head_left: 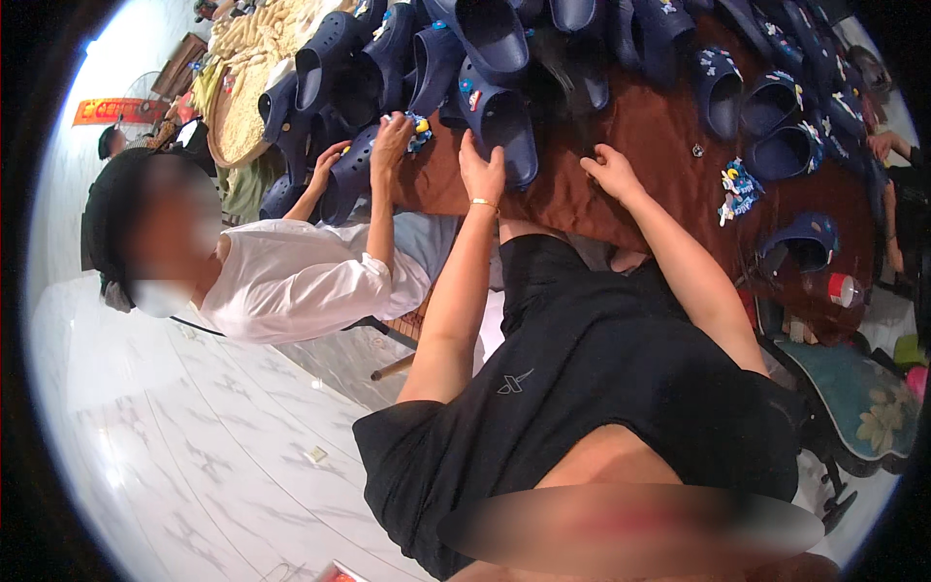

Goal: Attaching decorative charms into the holes of blue foam clogs.

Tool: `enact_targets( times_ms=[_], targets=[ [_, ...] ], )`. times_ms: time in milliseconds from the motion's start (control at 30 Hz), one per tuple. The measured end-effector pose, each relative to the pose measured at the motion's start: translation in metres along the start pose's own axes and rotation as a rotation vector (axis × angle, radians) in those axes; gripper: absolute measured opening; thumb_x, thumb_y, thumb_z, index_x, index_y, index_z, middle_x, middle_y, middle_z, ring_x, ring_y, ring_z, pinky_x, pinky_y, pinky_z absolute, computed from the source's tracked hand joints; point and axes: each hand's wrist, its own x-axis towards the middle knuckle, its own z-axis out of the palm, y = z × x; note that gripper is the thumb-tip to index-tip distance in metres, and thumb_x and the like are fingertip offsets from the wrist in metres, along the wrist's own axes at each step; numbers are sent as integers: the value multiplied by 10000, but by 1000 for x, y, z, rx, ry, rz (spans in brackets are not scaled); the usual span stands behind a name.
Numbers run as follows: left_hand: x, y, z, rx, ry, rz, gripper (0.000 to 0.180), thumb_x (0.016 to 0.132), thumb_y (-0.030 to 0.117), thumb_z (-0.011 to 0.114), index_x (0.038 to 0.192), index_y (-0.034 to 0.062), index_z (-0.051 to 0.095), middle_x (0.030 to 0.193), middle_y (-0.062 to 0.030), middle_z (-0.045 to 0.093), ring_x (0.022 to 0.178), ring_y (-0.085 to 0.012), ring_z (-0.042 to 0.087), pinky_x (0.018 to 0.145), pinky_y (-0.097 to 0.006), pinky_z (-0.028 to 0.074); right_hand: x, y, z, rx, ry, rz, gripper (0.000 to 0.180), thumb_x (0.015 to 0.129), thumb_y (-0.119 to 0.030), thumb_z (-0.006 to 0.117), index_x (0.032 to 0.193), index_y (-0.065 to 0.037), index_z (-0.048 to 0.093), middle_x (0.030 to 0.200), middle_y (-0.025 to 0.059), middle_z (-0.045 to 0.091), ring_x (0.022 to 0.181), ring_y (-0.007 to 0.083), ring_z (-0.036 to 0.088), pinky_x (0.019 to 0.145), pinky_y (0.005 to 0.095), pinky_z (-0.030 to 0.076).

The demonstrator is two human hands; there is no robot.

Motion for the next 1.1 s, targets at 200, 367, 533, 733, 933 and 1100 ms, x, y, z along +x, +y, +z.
enact_targets(
  times_ms=[200,367,533,733,933,1100],
  targets=[
    [-16,7,1,-89,-84,0,739,706,130,686,1348,-10,349,1206,-210,505,1071,-316,538,909,-375,446,-22,-23,13,487,-362,305,687,802,-395,701,1248,59,442,1061,106,606,844,238,621,694,359,531],
    [-59,14,8,-263,-209,-185,846,694,97,719,1391,-21,255,1141,-141,514,937,-186,536,828,-306,469,-29,-24,23,538,-320,290,1055,746,-284,753,1421,109,44,1326,263,429,1175,304,491,899,380,465],
    [-94,18,4,-395,-300,-273,1003,700,174,784,1454,47,134,1220,-163,461,984,-220,518,856,-335,457,-56,-1,13,283,-305,180,990,692,-99,725,1434,82,96,1287,275,469,1149,280,518,902,322,448],
    [-117,38,5,-553,-351,-249,1017,691,106,749,1464,65,90,1294,-154,402,1073,-199,476,850,-303,457,-99,20,-17,231,-383,37,761,713,4,671,1395,-29,334,1108,118,587,968,182,588,814,293,491],
    [-153,67,8,-496,-354,185,984,633,11,648,1454,13,105,1347,-198,360,1205,-290,449,978,-377,411,-133,27,-48,213,-452,21,652,714,-153,733,1281,-5,446,1129,135,604,902,189,610,647,312,555],
    [-129,82,46,-481,-544,183,735,683,33,549,1388,35,340,1307,-192,447,1196,-306,476,978,-363,403,-135,57,-80,36,-282,-97,538,732,-222,753,1177,7,554,1007,131,646,892,180,606,721,305,527]
  ],
)
